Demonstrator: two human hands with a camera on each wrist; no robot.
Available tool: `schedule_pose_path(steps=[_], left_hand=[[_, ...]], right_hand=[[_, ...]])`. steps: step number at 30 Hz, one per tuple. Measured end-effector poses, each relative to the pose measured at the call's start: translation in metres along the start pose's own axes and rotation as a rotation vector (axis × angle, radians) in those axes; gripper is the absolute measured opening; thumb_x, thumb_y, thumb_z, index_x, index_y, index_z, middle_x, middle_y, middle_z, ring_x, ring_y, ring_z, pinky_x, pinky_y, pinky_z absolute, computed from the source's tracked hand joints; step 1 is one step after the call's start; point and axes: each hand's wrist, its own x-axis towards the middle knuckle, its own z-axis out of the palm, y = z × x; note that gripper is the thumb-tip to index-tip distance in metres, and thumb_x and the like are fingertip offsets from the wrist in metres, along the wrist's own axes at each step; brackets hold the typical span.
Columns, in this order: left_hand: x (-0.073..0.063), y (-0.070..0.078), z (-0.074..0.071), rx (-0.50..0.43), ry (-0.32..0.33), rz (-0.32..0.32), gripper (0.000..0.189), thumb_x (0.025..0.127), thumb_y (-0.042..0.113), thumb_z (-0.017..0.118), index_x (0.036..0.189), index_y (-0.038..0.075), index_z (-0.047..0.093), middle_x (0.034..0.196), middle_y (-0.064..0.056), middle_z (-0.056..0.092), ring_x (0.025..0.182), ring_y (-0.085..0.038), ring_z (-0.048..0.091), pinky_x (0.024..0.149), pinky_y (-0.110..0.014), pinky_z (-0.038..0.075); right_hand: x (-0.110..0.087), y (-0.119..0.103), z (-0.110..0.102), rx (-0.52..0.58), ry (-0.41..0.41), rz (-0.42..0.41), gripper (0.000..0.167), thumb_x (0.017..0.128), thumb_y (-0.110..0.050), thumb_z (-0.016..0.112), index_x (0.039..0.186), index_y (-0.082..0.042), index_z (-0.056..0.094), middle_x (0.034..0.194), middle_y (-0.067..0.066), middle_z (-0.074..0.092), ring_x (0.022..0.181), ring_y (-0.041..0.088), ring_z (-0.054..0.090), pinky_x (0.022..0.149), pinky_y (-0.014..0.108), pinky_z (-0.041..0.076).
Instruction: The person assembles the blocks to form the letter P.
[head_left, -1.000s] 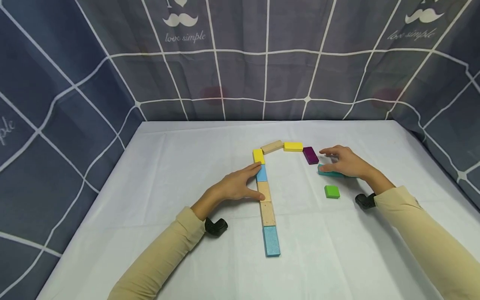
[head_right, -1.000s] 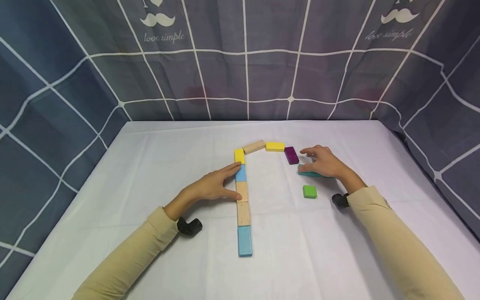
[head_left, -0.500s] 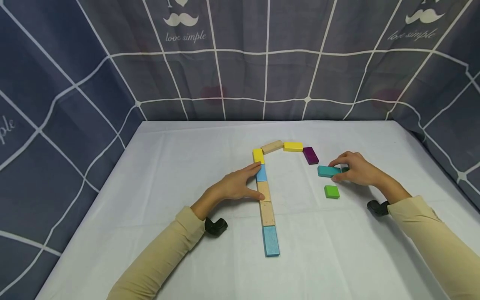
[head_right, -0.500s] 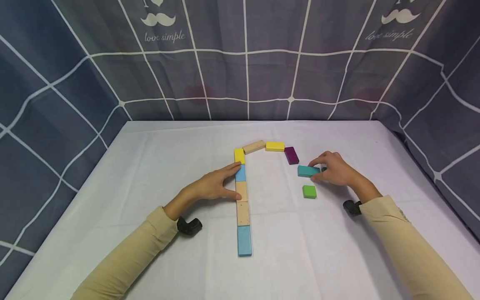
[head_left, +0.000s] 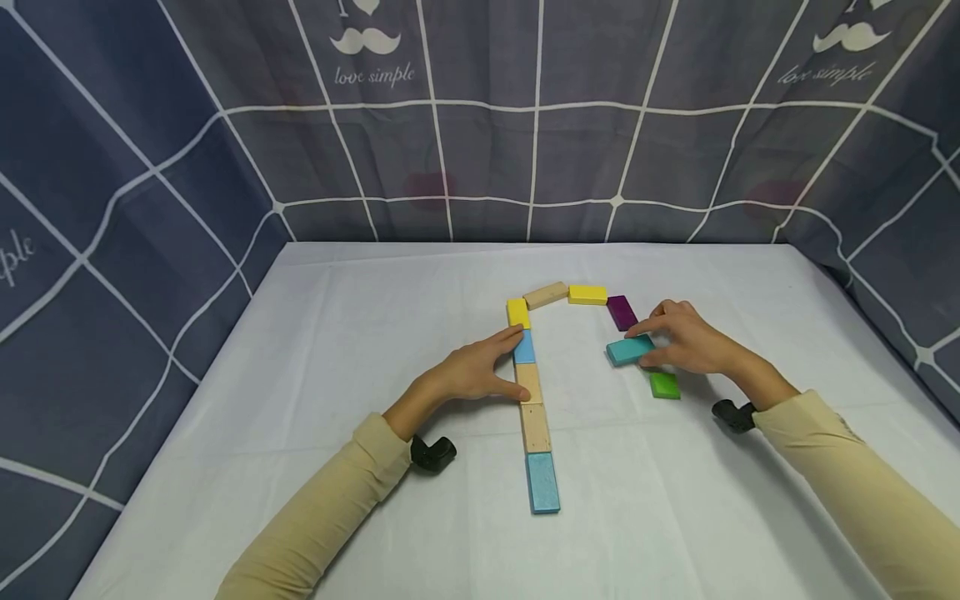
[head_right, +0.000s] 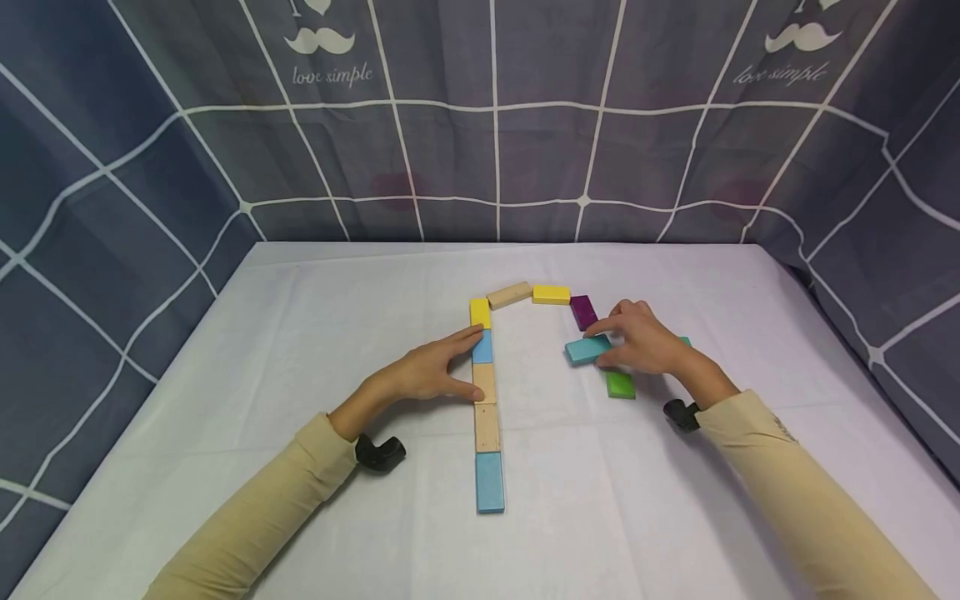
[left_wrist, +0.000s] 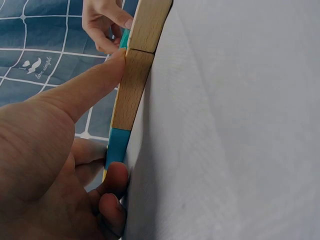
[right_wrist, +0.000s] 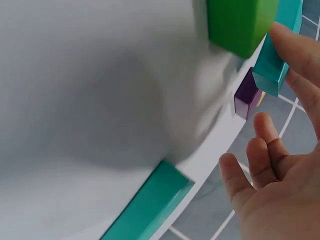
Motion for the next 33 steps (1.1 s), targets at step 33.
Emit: schedule_pose_path(steps=[33], left_hand=[[-0.001,0.001,-0.001,0.003,-0.006,-0.013,0.103,0.080,0.053,0.078,0.158,0.016,0.022,0.164,0.006,0.012,0.148,-0.016,0.015,0.117,-0.041,0.022]], right_hand=[[0.011,0.000,0.016,0.025,0.051,0.024,0.040,0.081,-0.009,0.081,0.119,-0.002,0.071,0.081,0.005,0.052,0.079,0.024,0.043,0.066,0.035,0.035]])
